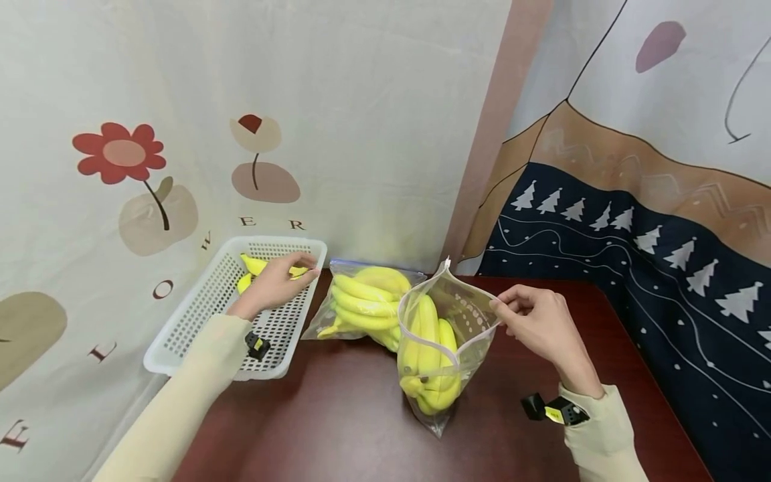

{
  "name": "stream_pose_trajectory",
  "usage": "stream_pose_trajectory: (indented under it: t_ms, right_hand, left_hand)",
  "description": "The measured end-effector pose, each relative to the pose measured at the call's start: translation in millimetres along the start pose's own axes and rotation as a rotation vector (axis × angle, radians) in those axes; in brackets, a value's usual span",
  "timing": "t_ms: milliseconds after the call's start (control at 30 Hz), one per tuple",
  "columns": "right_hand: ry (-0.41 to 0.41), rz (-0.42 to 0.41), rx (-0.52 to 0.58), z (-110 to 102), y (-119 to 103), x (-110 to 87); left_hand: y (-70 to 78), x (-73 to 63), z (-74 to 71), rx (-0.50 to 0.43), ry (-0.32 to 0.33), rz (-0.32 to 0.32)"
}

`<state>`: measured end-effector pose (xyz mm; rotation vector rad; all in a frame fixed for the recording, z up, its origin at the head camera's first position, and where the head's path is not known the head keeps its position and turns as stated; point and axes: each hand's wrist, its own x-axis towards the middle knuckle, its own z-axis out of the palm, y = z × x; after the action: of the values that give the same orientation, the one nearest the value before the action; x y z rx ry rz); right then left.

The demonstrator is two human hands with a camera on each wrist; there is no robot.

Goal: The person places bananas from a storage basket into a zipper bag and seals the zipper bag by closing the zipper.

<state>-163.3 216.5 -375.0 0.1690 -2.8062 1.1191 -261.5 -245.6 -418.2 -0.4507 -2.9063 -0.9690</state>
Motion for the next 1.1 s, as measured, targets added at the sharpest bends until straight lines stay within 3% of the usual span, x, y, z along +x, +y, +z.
stream_pose_trajectory:
  t_ms: [600, 833, 1100]
  right_hand:
    - [-0.017, -0.007, 0.023, 0, 1, -1.2]
    - [-0.01, -0.012, 0.021, 0, 2, -1.1]
    - [-0.009, -0.014, 0.019, 1, 2, -1.0]
  left_hand:
    - [-104.5, 2.9, -14.5, 0.235, -0.119, -0.112]
    - [-129.4, 3.0, -16.6, 0.3, -0.187, -0.126]
    - [-145.3, 6.6, -11.9, 0.399, -0.283, -0.266]
